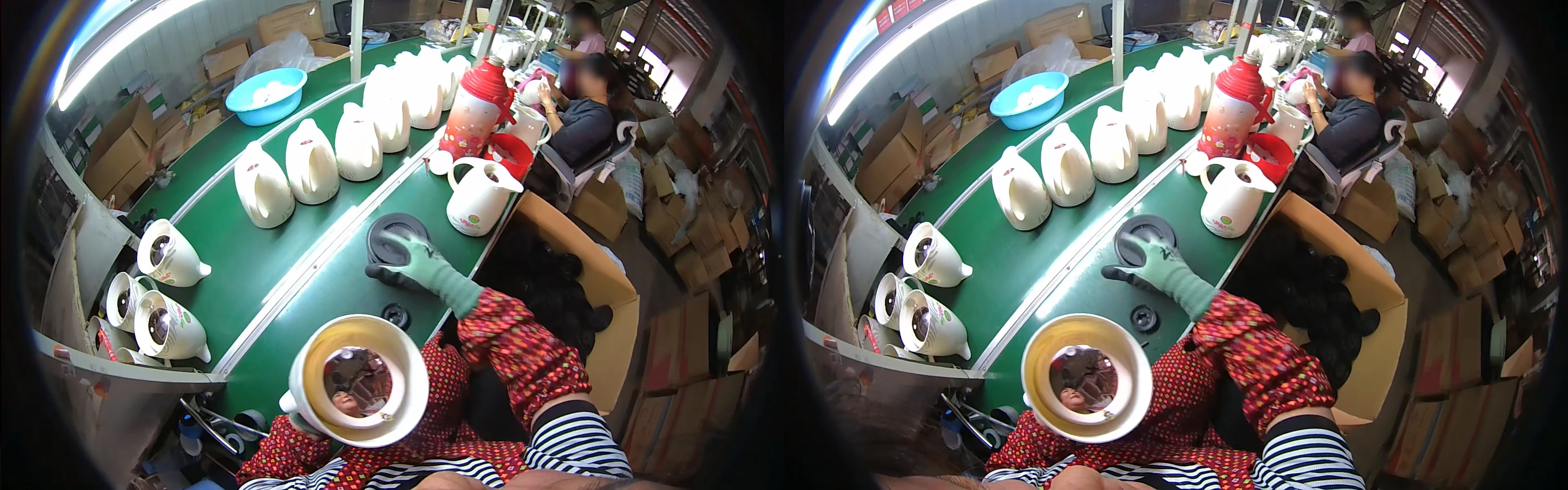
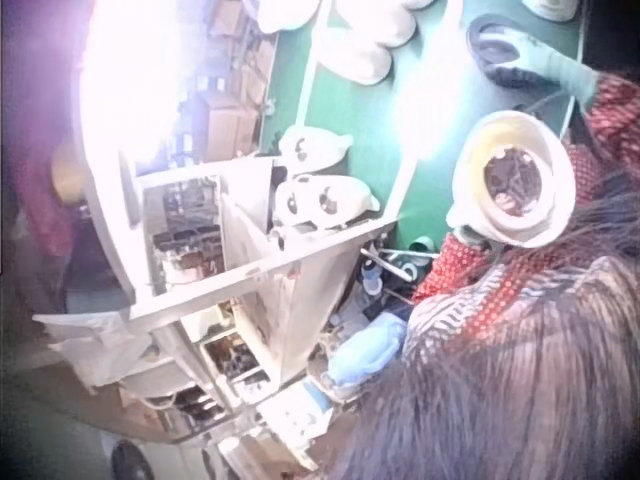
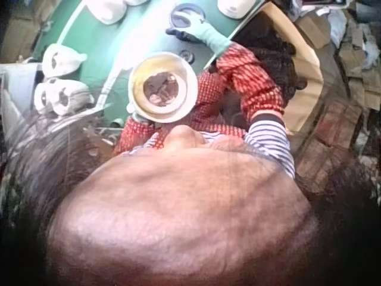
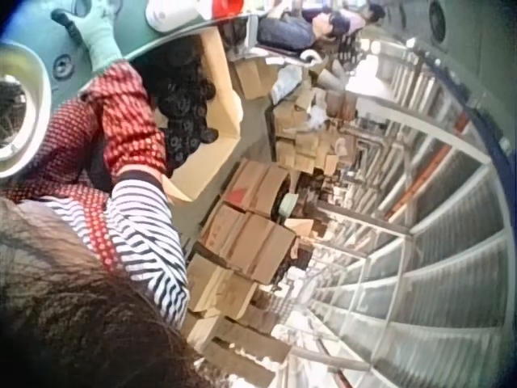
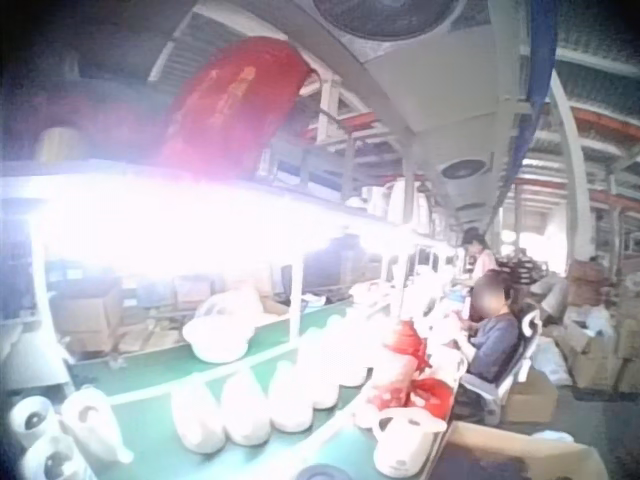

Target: The person assembles white electric kettles by inserting a metal heating element into the base, placing a black lid on top, and securing it. The person handles multiple kettles one at a time on a green workbench in a factory setting.

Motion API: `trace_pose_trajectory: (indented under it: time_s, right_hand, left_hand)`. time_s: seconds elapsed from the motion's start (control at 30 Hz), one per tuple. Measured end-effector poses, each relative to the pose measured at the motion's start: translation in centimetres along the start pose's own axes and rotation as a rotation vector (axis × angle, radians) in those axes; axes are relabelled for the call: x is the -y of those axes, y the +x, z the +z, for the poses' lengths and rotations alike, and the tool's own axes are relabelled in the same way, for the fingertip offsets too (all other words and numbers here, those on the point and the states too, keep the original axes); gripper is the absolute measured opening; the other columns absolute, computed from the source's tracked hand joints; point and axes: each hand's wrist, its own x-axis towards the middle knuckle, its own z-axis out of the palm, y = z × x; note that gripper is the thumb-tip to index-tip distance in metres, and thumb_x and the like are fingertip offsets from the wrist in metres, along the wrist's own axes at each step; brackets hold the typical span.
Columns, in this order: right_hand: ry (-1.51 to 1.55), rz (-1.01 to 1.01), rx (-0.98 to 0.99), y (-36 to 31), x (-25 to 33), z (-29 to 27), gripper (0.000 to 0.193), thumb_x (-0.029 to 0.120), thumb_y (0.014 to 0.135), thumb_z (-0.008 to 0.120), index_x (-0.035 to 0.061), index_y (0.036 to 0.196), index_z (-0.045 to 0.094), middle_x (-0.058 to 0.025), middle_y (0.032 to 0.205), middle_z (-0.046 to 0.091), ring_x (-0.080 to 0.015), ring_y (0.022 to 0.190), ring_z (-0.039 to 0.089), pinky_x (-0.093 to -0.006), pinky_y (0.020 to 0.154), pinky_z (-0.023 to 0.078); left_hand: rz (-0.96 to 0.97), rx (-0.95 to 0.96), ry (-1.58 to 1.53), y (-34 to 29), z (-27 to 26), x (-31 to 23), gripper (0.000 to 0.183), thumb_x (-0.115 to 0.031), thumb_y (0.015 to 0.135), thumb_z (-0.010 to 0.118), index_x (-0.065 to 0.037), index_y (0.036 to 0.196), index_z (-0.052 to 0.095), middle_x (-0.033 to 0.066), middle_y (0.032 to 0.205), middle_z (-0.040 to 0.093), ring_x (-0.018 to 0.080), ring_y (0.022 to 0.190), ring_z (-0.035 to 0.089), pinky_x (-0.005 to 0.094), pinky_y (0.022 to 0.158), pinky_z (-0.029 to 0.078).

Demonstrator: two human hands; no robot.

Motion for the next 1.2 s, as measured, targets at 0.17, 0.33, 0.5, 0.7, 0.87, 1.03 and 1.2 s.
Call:
trace_pose_trajectory:
  time_s: [0.17,0.33,0.5,0.7,0.87,1.03,1.2]
  right_hand:
    - [-0.651,0.096,-0.119,5.9,-3.1,3.2,0.108,0.083,0.076,0.071,0.0322,0.165,0.038,-0.0349,0.165,0.028,-0.0524,0.148,0.029,-0.062,0.122,0.021]
    - [-0.661,0.095,-0.248,5.5,-5.0,3.7,0.098,0.069,0.076,0.079,0.0338,0.161,0.046,-0.0328,0.157,0.037,-0.0482,0.137,0.04,-0.0615,0.114,0.029]
    - [0.075,-0.343,-0.338,-5.1,0.2,-0.1,0.103,0.061,0.077,0.082,0.0138,0.161,0.046,-0.0296,0.155,0.042,-0.0476,0.137,0.042,-0.0571,0.118,0.033]
    - [0.225,-0.444,-0.271,-18.9,4.4,-1.2,0.107,0.063,0.079,0.081,0.0068,0.162,0.042,-0.0309,0.162,0.035,-0.0483,0.147,0.037,-0.0565,0.122,0.027]
    - [0.323,-0.426,-0.321,-24.7,3.7,-1.0,0.105,0.061,0.08,0.081,0.0082,0.162,0.043,-0.0289,0.164,0.034,-0.0471,0.149,0.035,-0.0561,0.124,0.025]
    - [0.346,-0.461,-0.389,-28.8,3.4,-1.7,0.102,0.058,0.083,0.08,0.006,0.162,0.042,-0.0267,0.165,0.033,-0.0455,0.154,0.032,-0.055,0.126,0.023]
    - [1.359,-0.306,-0.358,-30.2,3.7,0.3,0.072,0.03,0.106,0.065,0.0012,0.164,0.034,-0.0166,0.17,0.032,-0.0292,0.153,0.039,-0.0416,0.128,0.025]
  left_hand:
    - [0.058,-0.134,-0.036,-0.4,-2.4,-1.2,0.055,-0.005,0.089,0.08,0.001,0.138,0.056,0.0192,0.144,0.062,0.0292,0.122,0.065,0.0413,0.1,0.057]
    - [0.095,-0.183,-0.05,-1.1,-2.8,-1.9,0.052,-0.005,0.088,0.08,0.001,0.134,0.058,0.021,0.142,0.062,0.0302,0.12,0.066,0.0413,0.098,0.058]
    - [0.117,-0.097,-0.058,-0.1,-1.2,-1.6,0.048,-0.006,0.088,0.08,0.002,0.13,0.059,0.0229,0.141,0.063,0.0313,0.117,0.068,0.0413,0.096,0.059]
    - [0.098,0.047,-0.082,0.2,3.7,0.0,0.044,-0.007,0.087,0.081,0.002,0.126,0.061,0.0251,0.139,0.064,0.0325,0.114,0.07,0.0414,0.093,0.06]
    - [0.101,0.066,-0.115,-0.9,7.3,0.9,0.041,-0.008,0.086,0.081,0.002,0.122,0.063,0.027,0.137,0.065,0.0335,0.111,0.071,0.0414,0.091,0.061]
    - [0.142,0.013,-0.123,-2.2,10.0,0.9,0.038,-0.008,0.086,0.081,0.002,0.118,0.065,0.0289,0.135,0.066,0.0346,0.109,0.073,0.0414,0.089,0.062]
    - [0.616,-0.183,0.407,-3.1,11.6,-1.7,0.035,-0.009,0.085,0.081,0.003,0.115,0.067,0.0307,0.134,0.067,0.0356,0.106,0.075,0.0414,0.087,0.063]
